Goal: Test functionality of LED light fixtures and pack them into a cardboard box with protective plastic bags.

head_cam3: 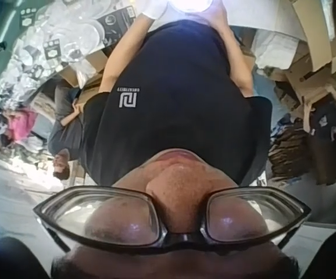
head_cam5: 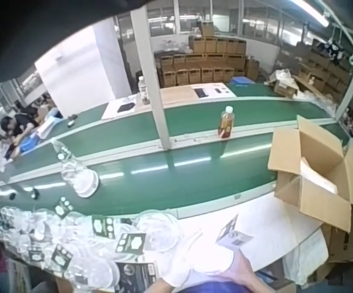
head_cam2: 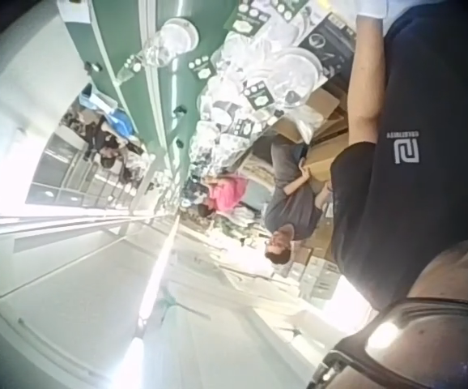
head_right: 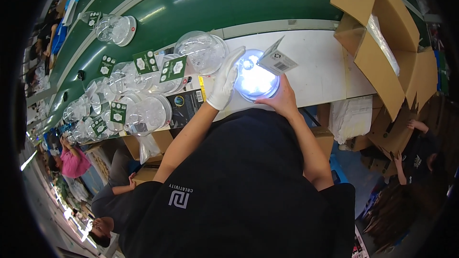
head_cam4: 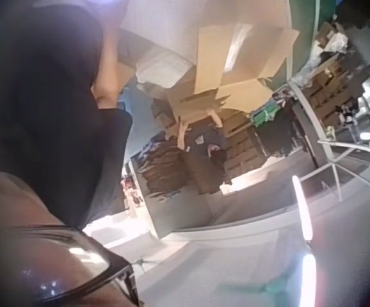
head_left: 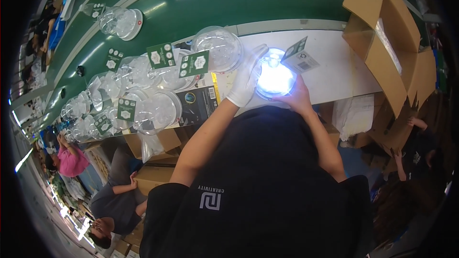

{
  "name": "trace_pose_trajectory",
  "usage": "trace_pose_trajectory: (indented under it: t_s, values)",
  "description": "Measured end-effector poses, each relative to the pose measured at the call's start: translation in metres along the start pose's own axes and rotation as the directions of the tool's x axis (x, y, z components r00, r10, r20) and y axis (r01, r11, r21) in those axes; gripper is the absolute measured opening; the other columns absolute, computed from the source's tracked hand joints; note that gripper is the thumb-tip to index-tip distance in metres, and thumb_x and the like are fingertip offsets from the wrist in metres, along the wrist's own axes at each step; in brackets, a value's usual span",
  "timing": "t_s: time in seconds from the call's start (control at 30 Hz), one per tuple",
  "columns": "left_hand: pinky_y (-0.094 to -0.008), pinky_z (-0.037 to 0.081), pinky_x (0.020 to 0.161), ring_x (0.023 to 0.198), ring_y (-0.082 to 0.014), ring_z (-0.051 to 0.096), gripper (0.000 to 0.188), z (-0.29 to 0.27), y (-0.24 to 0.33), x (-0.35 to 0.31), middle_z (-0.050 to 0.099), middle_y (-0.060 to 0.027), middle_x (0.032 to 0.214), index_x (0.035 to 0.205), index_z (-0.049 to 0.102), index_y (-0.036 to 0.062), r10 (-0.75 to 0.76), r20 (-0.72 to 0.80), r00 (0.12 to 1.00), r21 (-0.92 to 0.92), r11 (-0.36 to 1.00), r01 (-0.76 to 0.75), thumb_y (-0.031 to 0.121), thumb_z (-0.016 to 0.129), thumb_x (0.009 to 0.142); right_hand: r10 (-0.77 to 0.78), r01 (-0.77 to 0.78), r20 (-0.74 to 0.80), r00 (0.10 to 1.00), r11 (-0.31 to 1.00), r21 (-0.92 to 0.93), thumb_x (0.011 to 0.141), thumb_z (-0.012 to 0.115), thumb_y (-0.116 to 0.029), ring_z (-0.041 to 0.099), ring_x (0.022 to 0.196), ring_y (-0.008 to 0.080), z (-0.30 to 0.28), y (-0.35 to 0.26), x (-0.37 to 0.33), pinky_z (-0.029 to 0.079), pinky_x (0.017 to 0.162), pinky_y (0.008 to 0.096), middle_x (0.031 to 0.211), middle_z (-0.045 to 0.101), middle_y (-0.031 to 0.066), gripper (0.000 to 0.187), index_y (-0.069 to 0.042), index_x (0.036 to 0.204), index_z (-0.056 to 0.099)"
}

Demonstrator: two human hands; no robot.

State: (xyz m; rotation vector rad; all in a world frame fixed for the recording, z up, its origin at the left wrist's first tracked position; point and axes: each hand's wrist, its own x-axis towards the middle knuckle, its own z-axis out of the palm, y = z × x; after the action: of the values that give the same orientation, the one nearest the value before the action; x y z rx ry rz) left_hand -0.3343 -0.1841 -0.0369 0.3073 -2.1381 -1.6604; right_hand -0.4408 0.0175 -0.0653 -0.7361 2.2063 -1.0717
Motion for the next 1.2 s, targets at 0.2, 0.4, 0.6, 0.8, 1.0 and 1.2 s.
trace_pose_trajectory:
  t_s: [0.2, 0.4, 0.6, 0.8, 1.0, 1.2]
  values:
    - [-0.0456, 0.03, 0.12, 0.141, -0.0398, 0.043, 0.054, 0.003, 0.014, 0.02, 0.048, -0.023, 0.15, 0.145, 0.049, -0.0002, 0.025, 0.023, 0.999, 0.075, 0.997, -0.027, 0.029, 0.051, 0.101, 0.017, -0.016, -0.006, 1.0, 0.996, 0.091, 0.052, 0.101, -0.029, 0.057, 0.13, 0.0325, -0.015, -0.023, 0.0, 0.047, 0.108, 0.0404, 0.137, 0.061, 0.0154, 0.114, -0.007, 0.147, 0.042]
    - [-0.0473, 0.032, 0.118, 0.139, -0.0401, 0.045, 0.062, -0.017, 0.077, 0.041, 0.047, -0.0226, 0.15, 0.145, 0.049, -0.0012, 0.177, 0.052, 0.983, 0.096, 0.979, -0.181, 0.035, 0.057, 0.095, 0.072, -0.078, 0.044, 0.996, 0.985, 0.156, 0.053, 0.101, -0.037, 0.057, 0.131, 0.0316, -0.038, -0.064, -0.018, 0.045, 0.111, 0.0392, 0.139, 0.06, 0.0181, 0.123, -0.001, 0.152, 0.036]
    - [-0.0478, 0.037, 0.115, 0.137, -0.0411, 0.047, 0.064, -0.035, 0.133, 0.039, 0.045, -0.0265, 0.15, 0.144, 0.049, -0.0044, 0.229, 0.008, 0.973, 0.0, 0.973, -0.229, 0.034, 0.058, 0.093, 0.08, -0.097, 0.119, 0.99, 0.984, 0.149, 0.053, 0.1, -0.042, 0.059, 0.13, 0.0326, -0.068, -0.116, -0.04, 0.046, 0.11, 0.0396, 0.139, 0.059, 0.0203, 0.127, 0.0, 0.153, 0.034]
    - [-0.0466, 0.034, 0.118, 0.142, -0.0382, 0.043, 0.068, -0.044, 0.168, 0.03, 0.044, -0.0262, 0.152, 0.148, 0.043, -0.0057, 0.185, -0.045, 0.982, 0.012, 0.983, -0.185, 0.036, 0.054, 0.096, -0.088, 0.079, 0.093, 0.992, 0.993, 0.089, 0.052, 0.1, -0.049, 0.061, 0.128, 0.036, -0.085, -0.148, -0.052, 0.047, 0.11, 0.0428, 0.138, 0.059, 0.0239, 0.136, 0.001, 0.157, 0.027]
    - [-0.0451, 0.032, 0.119, 0.144, -0.0359, 0.042, 0.069, -0.033, 0.16, 0.015, 0.044, -0.0249, 0.153, 0.149, 0.042, -0.0054, -0.038, -0.134, 0.99, -0.185, 0.983, 0.013, 0.041, 0.051, 0.1, -0.124, 0.126, 0.113, 0.986, 0.992, -0.013, 0.051, 0.099, -0.054, 0.067, 0.118, 0.0409, -0.092, -0.158, -0.062, 0.052, 0.104, 0.0459, 0.132, 0.062, 0.0289, 0.146, 0.002, 0.159, 0.019]
    - [-0.0457, 0.045, 0.111, 0.143, -0.0333, 0.043, 0.077, -0.029, 0.163, 0.008, 0.036, -0.0223, 0.158, 0.155, 0.031, -0.0047, -0.131, -0.122, 0.984, -0.394, 0.916, 0.074, 0.049, 0.051, 0.102, -0.2, 0.206, 0.069, 0.977, 0.975, -0.088, 0.052, 0.098, -0.059, 0.071, 0.108, 0.0439, -0.089, -0.151, -0.072, 0.058, 0.095, 0.045, 0.122, 0.064, 0.0355, 0.149, 0.008, 0.158, 0.016]
